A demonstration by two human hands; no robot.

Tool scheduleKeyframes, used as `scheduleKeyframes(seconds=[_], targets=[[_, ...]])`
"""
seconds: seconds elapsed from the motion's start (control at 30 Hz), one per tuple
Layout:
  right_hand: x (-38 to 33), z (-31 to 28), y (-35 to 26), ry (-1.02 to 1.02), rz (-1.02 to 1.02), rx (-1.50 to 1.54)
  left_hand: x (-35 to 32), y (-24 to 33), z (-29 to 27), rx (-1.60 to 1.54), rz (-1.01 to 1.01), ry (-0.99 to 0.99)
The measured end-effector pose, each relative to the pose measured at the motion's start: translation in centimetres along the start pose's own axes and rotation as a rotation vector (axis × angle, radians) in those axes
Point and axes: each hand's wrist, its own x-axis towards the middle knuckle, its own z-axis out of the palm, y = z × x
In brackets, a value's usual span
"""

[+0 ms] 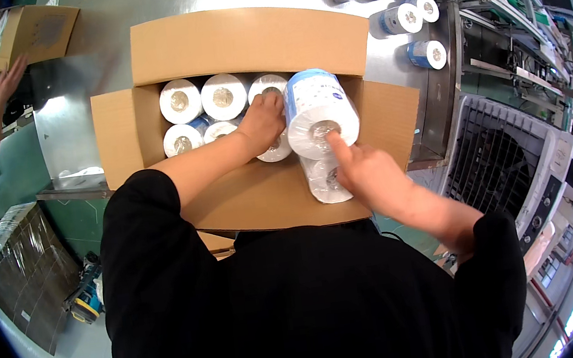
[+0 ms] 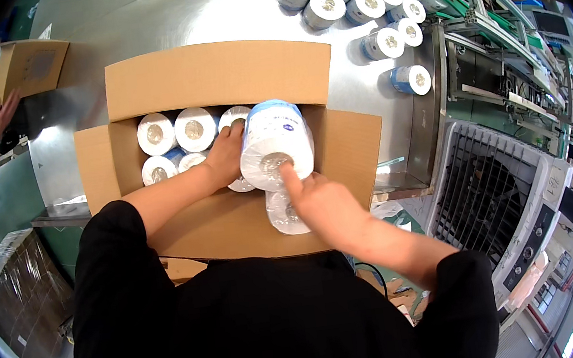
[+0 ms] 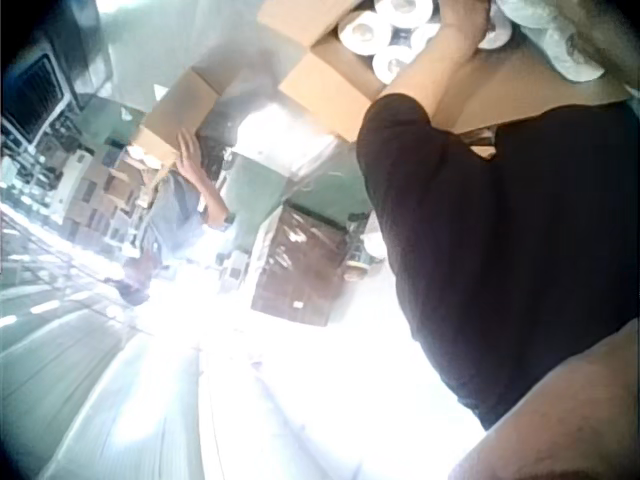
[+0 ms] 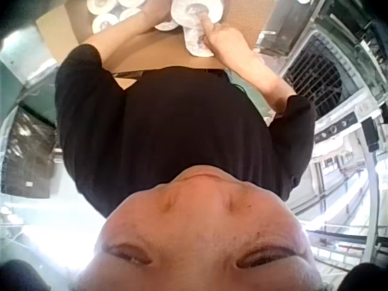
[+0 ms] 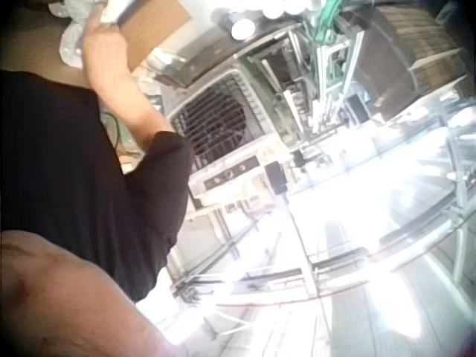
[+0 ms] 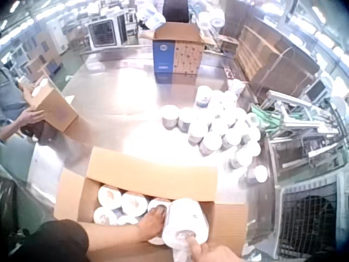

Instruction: The person picks up paper rolls from a metal table and places them into cardboard boxes, repeating the process of opening new boxes and filling them with the rolls.

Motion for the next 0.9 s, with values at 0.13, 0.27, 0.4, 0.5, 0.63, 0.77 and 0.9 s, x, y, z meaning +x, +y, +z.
scheduleKeyframes(seconds=[0.13,0.27,0.4,0.5,0.63,0.77,0.9], targets=[[0.5,0.4,-1.5,0.052,-0.03,-0.165,-0.7,-0.5,0.4,0.008,0.008,0.127],[0.4,-0.6,-0.5,0.007,-0.236,-0.06,-0.7,-0.9,1.2,-0.128,0.087,0.371],[2.2,0.3,0.0,-0.116,0.078,0.045,-1.0,-0.9,-0.8,-0.061,0.057,0.096],[3.9,2.7,1.7,-0.133,0.146,-0.001,-1.2,-1.0,-0.5,-0.029,0.089,0.226],[7.0,8.5,4.2,-0.256,0.292,-0.215,-2.3,-2.5,-3.0,-0.481,0.094,0.071],[7.7,8.4,5.0,-0.307,0.202,-0.264,-6.1,-5.1,-5.5,-0.306,-0.104,0.014],[9.0,11.0,5.1,-0.325,0.265,-0.394,-8.8,-6.1,-4.2,-0.07,-0.069,0.066]])
